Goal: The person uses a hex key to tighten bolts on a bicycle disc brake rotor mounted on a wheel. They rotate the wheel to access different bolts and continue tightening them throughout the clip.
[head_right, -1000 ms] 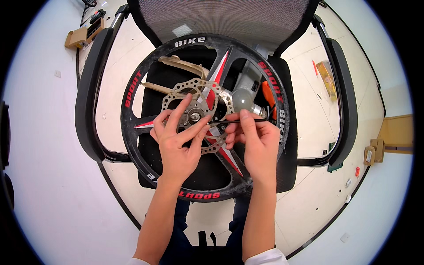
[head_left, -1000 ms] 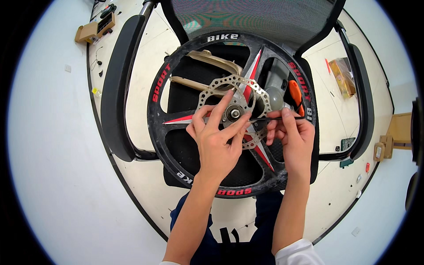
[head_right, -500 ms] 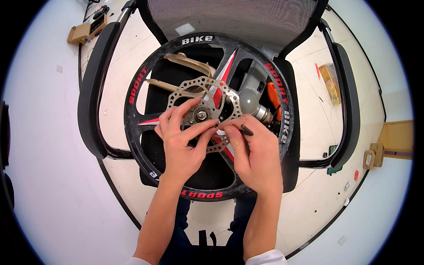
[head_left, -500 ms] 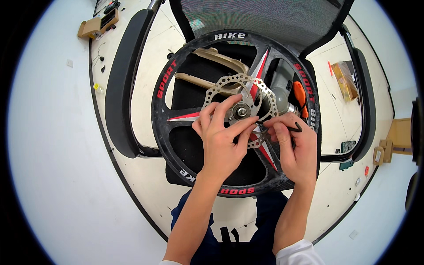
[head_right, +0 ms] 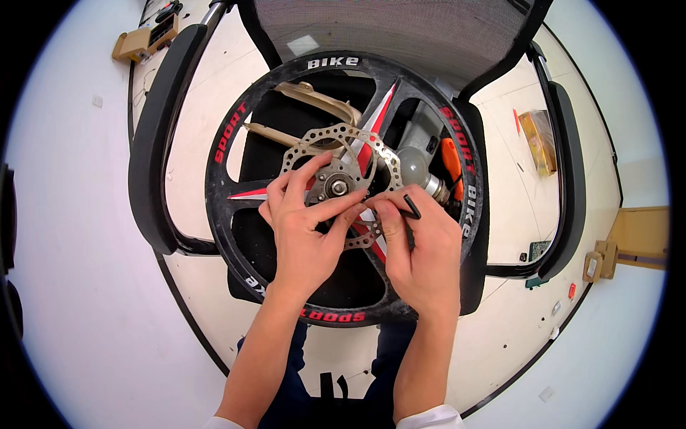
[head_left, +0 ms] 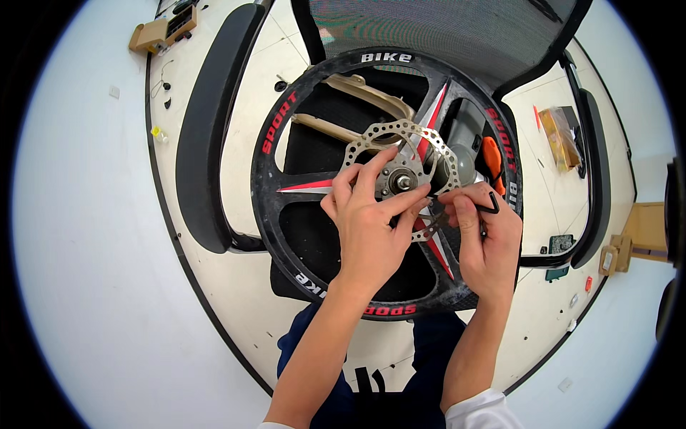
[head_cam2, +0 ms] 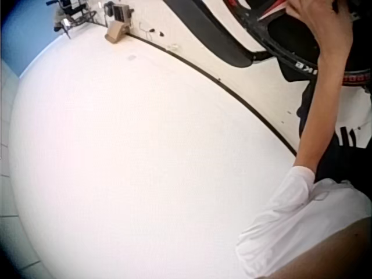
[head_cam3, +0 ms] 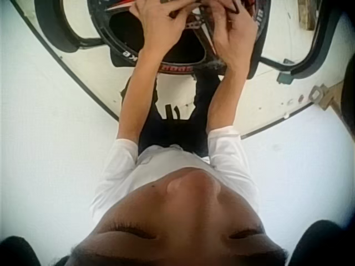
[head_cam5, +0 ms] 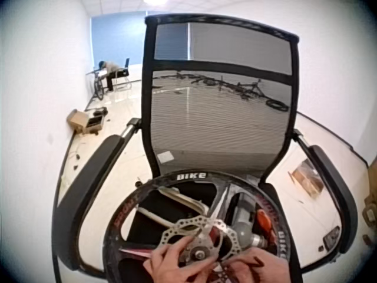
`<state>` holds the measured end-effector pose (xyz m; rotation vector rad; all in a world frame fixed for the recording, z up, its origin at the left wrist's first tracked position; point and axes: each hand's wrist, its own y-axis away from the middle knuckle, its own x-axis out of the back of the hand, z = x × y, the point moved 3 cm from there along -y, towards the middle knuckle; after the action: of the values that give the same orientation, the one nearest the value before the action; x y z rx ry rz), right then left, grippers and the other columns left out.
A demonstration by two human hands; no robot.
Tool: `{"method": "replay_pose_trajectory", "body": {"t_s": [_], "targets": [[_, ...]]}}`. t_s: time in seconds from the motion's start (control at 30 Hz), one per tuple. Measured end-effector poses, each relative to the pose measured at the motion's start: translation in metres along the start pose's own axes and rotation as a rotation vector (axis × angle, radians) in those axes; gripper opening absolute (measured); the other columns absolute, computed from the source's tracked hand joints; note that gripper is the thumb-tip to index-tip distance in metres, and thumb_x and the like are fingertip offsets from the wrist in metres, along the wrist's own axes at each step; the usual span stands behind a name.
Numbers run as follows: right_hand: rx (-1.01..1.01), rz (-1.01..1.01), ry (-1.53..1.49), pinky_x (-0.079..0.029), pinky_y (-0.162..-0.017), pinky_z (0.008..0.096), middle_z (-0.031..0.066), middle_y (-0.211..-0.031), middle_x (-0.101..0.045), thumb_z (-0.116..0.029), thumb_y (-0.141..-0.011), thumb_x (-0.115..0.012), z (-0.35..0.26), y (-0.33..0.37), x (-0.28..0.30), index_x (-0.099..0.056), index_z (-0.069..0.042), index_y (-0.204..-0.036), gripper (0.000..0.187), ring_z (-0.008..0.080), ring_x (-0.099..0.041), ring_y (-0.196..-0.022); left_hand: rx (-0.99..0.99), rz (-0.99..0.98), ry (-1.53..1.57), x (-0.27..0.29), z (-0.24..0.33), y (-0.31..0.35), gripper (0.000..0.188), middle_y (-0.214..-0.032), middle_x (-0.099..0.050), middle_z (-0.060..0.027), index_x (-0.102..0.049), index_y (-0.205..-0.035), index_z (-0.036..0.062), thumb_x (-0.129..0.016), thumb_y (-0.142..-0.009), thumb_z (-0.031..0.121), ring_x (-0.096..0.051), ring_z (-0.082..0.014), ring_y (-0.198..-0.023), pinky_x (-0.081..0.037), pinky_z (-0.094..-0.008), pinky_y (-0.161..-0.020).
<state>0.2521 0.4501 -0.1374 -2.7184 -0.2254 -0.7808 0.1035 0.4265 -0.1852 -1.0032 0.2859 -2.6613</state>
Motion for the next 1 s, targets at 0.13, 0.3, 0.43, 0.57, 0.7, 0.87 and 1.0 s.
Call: {"method": "replay_pose_trajectory", "body": {"t_s": [0.13, 0.3, 0.43, 0.57, 0.7, 0.87, 1.0], "targets": [[-0.011, -0.016, 0.051, -0.049, -0.067, 0.0278, 0.0094, -0.084, -0.066, -0.004, -0.101, -0.057, -0.005, 0.001, -0.004, -0.068, 0.004, -0.097, 0.015, 0.0169, -0.062, -0.072, 0.002, 0.001, -0.012, 0.0, 0.0, 0.0, 0.027, -0.143, -0.058, -0.0028, -0.083, -0.106, 0.0249, -0.08, -0.081, 0.016, -0.044, -0.0288, -0.125, -0.026, -0.0435, -0.105], [0.106, 0.06, 0.091, -0.048, -0.058, 0.034, 0.0119, -0.081, -0.061, 0.002, -0.092, -0.067, -0.01, -0.001, -0.014, -0.067, 0.004, -0.097, 0.005, 0.0256, -0.061, -0.066, -0.014, 0.005, -0.01, 0.001, -0.002, 0.001, 0.03, -0.144, -0.057, -0.0037, -0.083, -0.106, 0.0246, -0.081, -0.078, 0.014, -0.045, -0.0295, -0.124, -0.027, -0.0434, -0.105], [0.169, 0.118, 0.105, -0.048, -0.056, 0.0335, 0.0111, -0.079, -0.062, 0.0, -0.09, -0.07, -0.01, -0.002, -0.017, -0.068, 0.003, -0.096, 0.006, 0.024, -0.061, -0.063, -0.029, 0.02, 0.023, 0.001, -0.004, 0.0, 0.029, -0.143, -0.059, -0.0024, -0.083, -0.104, 0.0247, -0.081, -0.077, 0.014, -0.045, -0.03, -0.123, -0.027, -0.0438, -0.104], [0.045, 0.16, 0.084, -0.048, -0.056, 0.031, 0.009, -0.078, -0.066, -0.004, -0.093, -0.071, -0.007, 0.001, -0.016, -0.071, 0.001, -0.095, 0.006, 0.02, -0.062, -0.061, -0.076, 0.017, -0.083, -0.002, -0.001, 0.002, 0.027, -0.143, -0.06, 0.0005, -0.083, -0.102, 0.024, -0.081, -0.077, 0.015, -0.046, -0.0296, -0.121, -0.028, -0.0448, -0.102], [-0.084, 0.185, -0.015, -0.046, -0.058, 0.0242, 0.0052, -0.076, -0.067, -0.01, -0.101, -0.064, 0.001, 0.003, -0.016, -0.071, 0.002, -0.096, 0.015, 0.0111, -0.059, -0.062, -0.091, 0.037, -0.074, -0.002, -0.001, 0.002, 0.026, -0.143, -0.059, -0.0003, -0.083, -0.103, 0.0237, -0.08, -0.078, 0.016, -0.048, -0.028, -0.12, -0.028, -0.0464, -0.1], [-0.091, 0.167, -0.027, -0.046, -0.058, 0.0216, 0.0045, -0.076, -0.067, -0.012, -0.104, -0.06, 0.004, 0.004, -0.017, -0.07, 0.004, -0.098, 0.02, 0.0078, -0.059, -0.064, -0.086, 0.023, -0.056, -0.001, -0.003, 0.003, 0.024, -0.145, -0.059, -0.0011, -0.083, -0.104, 0.023, -0.079, -0.081, 0.016, -0.048, -0.0281, -0.121, -0.028, -0.0464, -0.1], [-0.096, 0.181, -0.056, -0.05, -0.062, 0.0282, 0.009, -0.081, -0.071, -0.008, -0.096, -0.069, 0.005, 0.005, -0.02, -0.072, 0.0, -0.095, 0.008, 0.0183, -0.066, -0.065, -0.068, 0.029, -0.017, 0.0, -0.007, 0.002, 0.024, -0.146, -0.058, -0.002, -0.083, -0.104, 0.0224, -0.079, -0.082, 0.016, -0.048, -0.0284, -0.122, -0.028, -0.0459, -0.101]]}}
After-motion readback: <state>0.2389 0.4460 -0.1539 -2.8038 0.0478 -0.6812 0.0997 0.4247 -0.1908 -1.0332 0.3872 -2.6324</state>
